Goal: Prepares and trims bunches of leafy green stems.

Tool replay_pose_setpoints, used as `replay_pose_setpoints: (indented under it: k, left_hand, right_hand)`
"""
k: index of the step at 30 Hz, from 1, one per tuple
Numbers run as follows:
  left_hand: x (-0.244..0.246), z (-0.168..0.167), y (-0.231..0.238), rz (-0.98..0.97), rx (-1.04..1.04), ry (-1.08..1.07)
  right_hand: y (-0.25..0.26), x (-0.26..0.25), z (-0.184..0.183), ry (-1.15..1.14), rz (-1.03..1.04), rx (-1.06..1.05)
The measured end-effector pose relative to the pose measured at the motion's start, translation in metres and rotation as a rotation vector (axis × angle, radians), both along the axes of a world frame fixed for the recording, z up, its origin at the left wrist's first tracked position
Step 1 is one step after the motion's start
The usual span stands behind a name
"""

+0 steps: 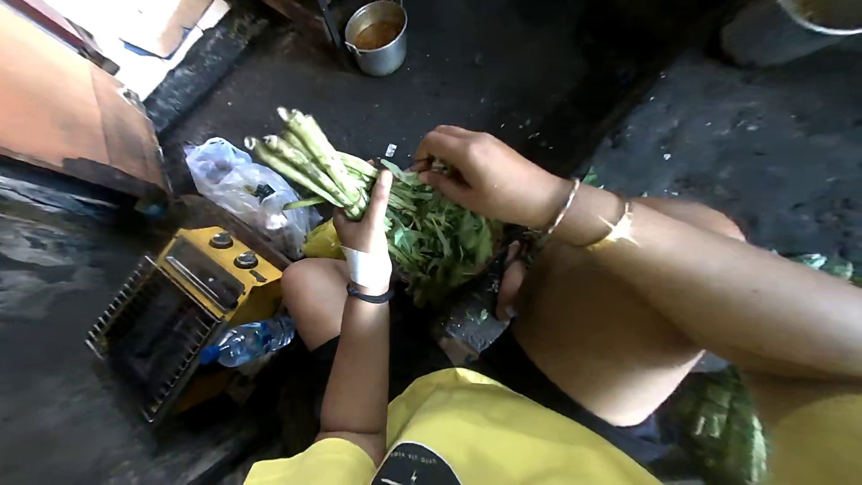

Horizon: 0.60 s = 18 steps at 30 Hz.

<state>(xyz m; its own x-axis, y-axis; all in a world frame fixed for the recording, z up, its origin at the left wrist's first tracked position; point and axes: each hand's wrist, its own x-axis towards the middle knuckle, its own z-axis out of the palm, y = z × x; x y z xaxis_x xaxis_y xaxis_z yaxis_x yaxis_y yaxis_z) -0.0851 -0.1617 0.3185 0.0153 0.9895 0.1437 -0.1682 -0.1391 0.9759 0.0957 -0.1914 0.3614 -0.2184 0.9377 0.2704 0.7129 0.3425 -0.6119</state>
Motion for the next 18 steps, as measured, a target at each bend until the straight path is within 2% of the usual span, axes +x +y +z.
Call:
replay_pose_setpoints:
  k: [5,8,12,15,18]
  left_hand:
    - [-0.005,0.001,-0.011,0.018,-0.033,0.184]
    - [-0.005,0.000,-0.011,0.065,-0.073,0.188]
    - [-0.001,-0.001,0.005,0.125,-0.031,-0.024]
    - [-0.008,-0.003,0.015,0.095,-0.081,-0.095]
    - [-0.009,-0.003,0.018,0.037,-0.108,-0.146]
  right_hand:
    - [-0.004,-0.001,0.001,-0.232,-0.008,0.134]
    - [-0.005,-0.004,-0.001,-0.233,0.028,0.177]
    - [-0.004,0.006,0.011,0.252,-0.115,0.146]
    - [0.001,0.026,0.024,0.614,-0.207,0.106]
    - [-0.002,0.024,0.023,0.796,-0.176,-0.106]
